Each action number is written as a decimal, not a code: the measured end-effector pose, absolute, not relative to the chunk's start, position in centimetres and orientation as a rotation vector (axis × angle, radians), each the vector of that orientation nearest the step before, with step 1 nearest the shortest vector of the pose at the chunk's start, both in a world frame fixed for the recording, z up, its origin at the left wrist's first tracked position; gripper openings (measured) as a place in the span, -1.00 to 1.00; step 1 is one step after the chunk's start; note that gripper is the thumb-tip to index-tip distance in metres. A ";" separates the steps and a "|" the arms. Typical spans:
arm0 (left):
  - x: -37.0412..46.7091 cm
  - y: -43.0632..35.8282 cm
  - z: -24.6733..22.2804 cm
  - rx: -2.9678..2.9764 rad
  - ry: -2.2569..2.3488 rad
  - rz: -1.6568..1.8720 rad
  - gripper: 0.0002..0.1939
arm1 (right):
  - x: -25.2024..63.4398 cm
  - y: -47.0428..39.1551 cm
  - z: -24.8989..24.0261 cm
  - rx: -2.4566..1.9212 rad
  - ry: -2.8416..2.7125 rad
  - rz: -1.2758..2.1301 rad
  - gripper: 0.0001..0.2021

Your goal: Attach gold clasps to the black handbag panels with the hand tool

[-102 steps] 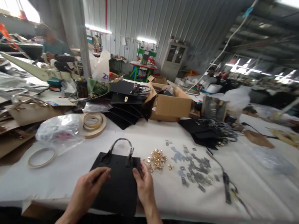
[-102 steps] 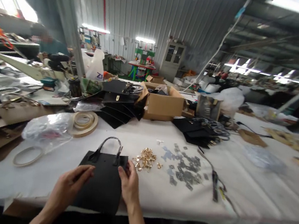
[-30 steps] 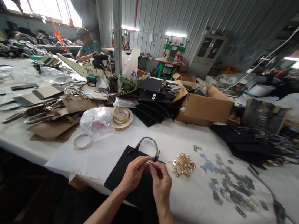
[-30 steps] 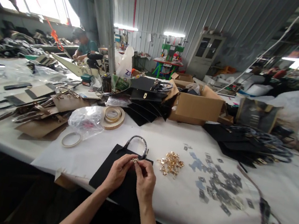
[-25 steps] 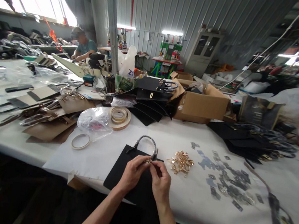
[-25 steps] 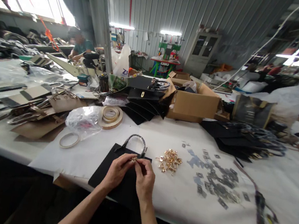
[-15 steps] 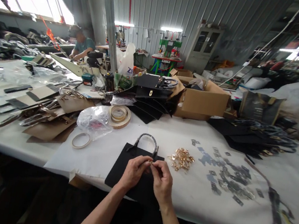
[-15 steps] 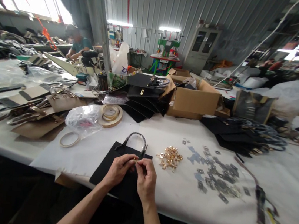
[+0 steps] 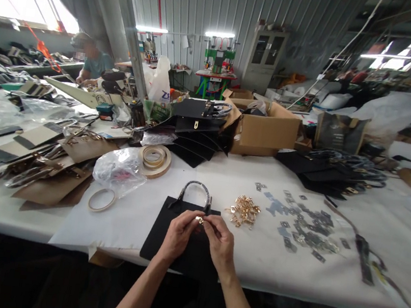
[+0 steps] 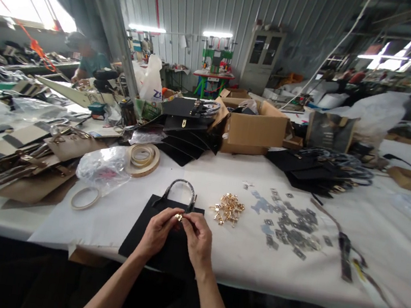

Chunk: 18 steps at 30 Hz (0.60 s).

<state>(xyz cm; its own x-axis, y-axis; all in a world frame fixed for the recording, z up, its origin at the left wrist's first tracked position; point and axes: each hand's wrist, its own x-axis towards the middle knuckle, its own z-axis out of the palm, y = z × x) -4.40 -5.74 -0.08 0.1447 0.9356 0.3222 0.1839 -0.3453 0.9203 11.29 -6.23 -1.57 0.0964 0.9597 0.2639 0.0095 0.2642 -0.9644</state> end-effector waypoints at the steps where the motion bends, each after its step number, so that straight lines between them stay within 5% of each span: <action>1: -4.4 -5.7 -0.1 1.664 1.089 1.264 -0.69 | 11.3 -6.3 -1.6 -1.059 -1.261 0.923 -0.81; 18: -4.0 -6.3 0.4 1.759 1.060 1.187 -0.74 | 11.2 -6.9 -1.3 -1.150 -1.254 0.829 -0.77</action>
<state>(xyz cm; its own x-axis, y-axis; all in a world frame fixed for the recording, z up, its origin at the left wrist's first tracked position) -4.03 -6.33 0.43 0.2270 0.9174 0.3268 0.2212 -0.3753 0.9001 11.22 -6.87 -1.28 0.1694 0.9455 0.2782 0.1146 0.2614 -0.9584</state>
